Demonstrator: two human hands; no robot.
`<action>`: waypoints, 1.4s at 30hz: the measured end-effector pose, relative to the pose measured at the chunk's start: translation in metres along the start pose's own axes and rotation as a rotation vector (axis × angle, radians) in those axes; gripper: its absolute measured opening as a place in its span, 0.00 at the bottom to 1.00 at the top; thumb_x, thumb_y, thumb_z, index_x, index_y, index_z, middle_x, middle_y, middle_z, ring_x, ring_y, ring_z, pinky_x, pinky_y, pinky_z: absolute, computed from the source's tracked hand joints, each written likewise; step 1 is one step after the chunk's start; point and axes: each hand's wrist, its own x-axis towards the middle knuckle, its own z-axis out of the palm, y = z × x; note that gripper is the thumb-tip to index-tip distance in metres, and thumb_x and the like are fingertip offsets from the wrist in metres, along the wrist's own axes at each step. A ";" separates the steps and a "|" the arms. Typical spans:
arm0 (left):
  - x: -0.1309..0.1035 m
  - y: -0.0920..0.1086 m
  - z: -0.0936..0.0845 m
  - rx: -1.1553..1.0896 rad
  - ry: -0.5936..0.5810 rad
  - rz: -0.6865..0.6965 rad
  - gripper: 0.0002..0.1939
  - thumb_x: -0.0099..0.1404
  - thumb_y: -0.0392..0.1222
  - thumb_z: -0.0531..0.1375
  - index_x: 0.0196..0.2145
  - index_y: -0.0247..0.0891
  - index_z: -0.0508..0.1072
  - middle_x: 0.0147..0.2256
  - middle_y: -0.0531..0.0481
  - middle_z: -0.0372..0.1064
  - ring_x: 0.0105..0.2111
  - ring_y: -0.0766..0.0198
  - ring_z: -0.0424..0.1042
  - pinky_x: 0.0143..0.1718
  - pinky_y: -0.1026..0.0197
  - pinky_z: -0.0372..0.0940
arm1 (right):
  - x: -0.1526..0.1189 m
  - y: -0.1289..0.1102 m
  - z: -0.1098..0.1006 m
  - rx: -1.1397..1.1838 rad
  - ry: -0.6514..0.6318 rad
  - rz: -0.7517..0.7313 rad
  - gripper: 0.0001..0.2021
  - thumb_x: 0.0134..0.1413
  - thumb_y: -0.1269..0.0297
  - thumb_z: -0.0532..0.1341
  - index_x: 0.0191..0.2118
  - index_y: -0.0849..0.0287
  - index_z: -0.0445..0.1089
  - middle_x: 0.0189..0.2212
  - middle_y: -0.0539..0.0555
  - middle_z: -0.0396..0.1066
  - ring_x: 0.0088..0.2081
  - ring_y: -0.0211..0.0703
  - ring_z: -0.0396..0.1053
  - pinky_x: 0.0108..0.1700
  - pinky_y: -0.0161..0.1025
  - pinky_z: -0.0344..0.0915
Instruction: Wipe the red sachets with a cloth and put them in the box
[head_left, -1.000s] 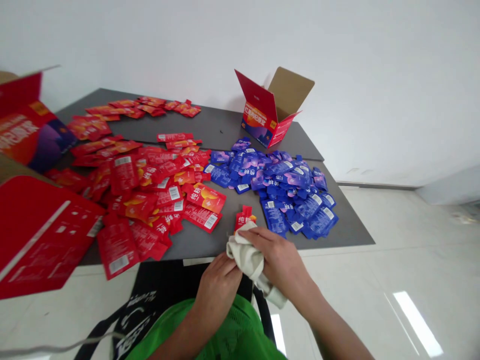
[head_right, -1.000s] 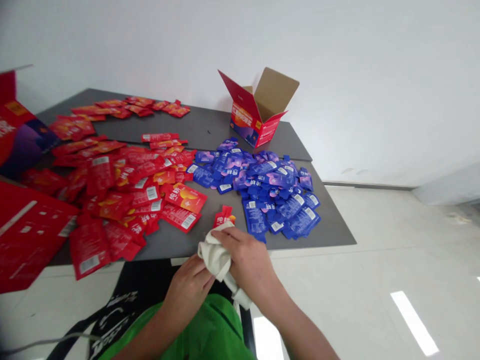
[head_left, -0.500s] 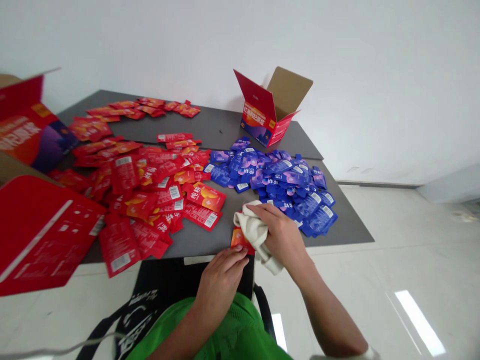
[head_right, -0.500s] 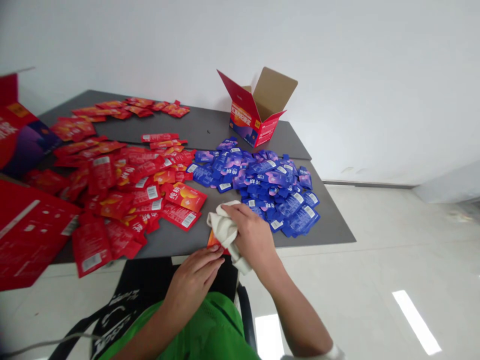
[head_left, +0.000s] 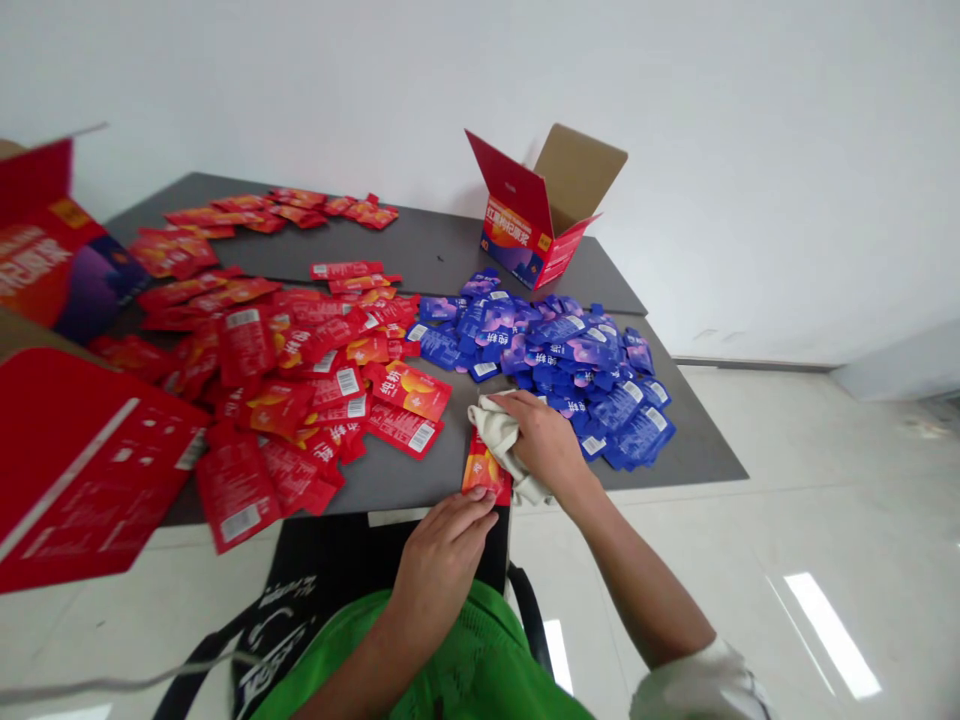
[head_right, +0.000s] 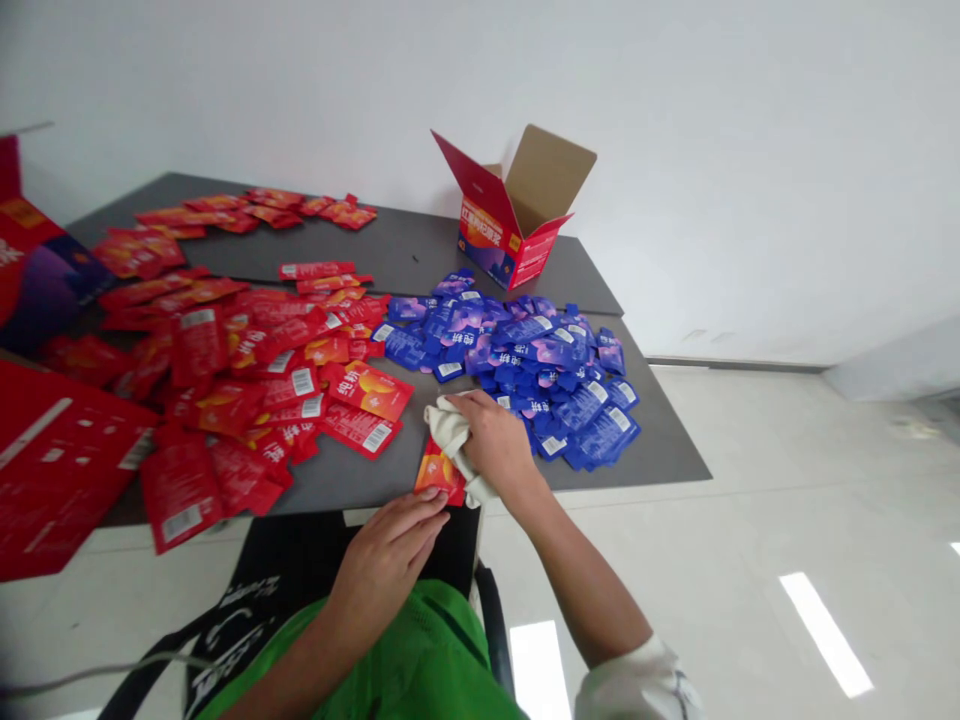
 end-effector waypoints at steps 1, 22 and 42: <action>0.000 0.000 0.000 0.002 0.002 0.002 0.12 0.74 0.30 0.58 0.48 0.37 0.80 0.49 0.48 0.79 0.52 0.56 0.77 0.55 0.49 0.75 | -0.002 -0.002 -0.004 0.003 0.018 -0.003 0.28 0.58 0.82 0.57 0.62 0.55 0.72 0.58 0.53 0.74 0.54 0.51 0.75 0.53 0.40 0.72; 0.012 0.003 -0.003 0.112 -0.095 -0.010 0.16 0.74 0.31 0.58 0.57 0.37 0.74 0.49 0.46 0.78 0.49 0.54 0.76 0.51 0.49 0.72 | -0.031 0.007 -0.009 0.137 0.254 0.010 0.25 0.60 0.78 0.59 0.61 0.54 0.72 0.56 0.54 0.74 0.54 0.47 0.75 0.55 0.38 0.70; 0.022 -0.019 0.010 0.267 0.019 0.060 0.14 0.78 0.43 0.56 0.57 0.43 0.74 0.58 0.51 0.75 0.58 0.60 0.74 0.54 0.55 0.71 | -0.129 0.072 0.050 0.553 0.444 0.097 0.20 0.59 0.62 0.66 0.57 0.52 0.77 0.54 0.57 0.79 0.54 0.54 0.78 0.56 0.39 0.74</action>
